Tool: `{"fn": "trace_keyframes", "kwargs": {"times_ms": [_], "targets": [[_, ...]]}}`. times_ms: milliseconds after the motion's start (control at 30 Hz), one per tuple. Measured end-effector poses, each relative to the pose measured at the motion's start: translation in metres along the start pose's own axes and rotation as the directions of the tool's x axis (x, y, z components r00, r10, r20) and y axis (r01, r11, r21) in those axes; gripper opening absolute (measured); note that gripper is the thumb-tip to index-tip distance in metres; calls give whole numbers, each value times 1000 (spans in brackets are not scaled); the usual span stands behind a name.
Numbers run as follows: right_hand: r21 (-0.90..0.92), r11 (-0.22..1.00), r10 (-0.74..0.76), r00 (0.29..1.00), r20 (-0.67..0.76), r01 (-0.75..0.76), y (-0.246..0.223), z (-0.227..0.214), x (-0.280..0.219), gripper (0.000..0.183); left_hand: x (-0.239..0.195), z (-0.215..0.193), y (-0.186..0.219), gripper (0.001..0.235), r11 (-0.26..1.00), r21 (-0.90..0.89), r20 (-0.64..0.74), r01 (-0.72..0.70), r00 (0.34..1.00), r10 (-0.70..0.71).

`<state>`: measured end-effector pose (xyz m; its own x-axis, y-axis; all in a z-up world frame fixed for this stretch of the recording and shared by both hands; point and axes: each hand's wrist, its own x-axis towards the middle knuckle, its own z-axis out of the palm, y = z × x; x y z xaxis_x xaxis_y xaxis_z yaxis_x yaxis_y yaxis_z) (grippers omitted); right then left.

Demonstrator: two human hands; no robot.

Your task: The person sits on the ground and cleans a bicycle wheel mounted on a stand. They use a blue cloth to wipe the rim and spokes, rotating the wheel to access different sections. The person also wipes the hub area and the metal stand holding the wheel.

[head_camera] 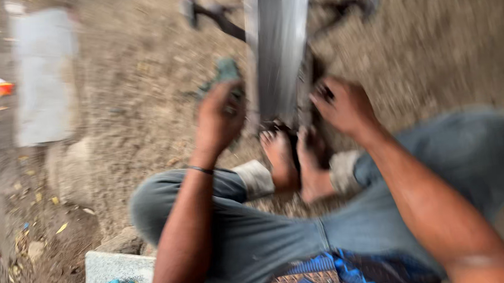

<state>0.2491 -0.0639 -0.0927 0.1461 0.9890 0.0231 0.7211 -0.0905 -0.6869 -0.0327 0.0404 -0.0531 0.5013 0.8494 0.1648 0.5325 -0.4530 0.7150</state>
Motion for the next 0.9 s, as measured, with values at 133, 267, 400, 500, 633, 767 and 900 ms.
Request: {"fn": "trace_keyframes", "kwargs": {"times_ms": [133,267,400,500,633,767,900], "targets": [[29,999,19,1000,-24,-18,-15,-5,3,22,8,-14,16,35,1000,-11,49,-26,998,26],[46,991,119,990,75,-123,-22,-10,8,20,13,-21,31,36,999,25,82,-26,996,24],[49,995,80,995,60,-83,-21,-8,1,21,11,-22,33,36,995,89,73,-38,997,32],[35,995,89,994,68,-92,-19,-8,5,21,11,-22,34,38,996,70,76,-63,995,58],[55,993,95,991,90,-101,-19,-8,3,16,10,-24,39,40,999,13,87,-49,995,48],[14,992,120,987,111,-123,-19,-8,2,17,10,-26,41,35,999,-13,91,-52,994,53],[-20,978,205,954,217,-205,-19,-5,5,22,9,-28,41,33,999,-26,94,-36,995,38]]}}
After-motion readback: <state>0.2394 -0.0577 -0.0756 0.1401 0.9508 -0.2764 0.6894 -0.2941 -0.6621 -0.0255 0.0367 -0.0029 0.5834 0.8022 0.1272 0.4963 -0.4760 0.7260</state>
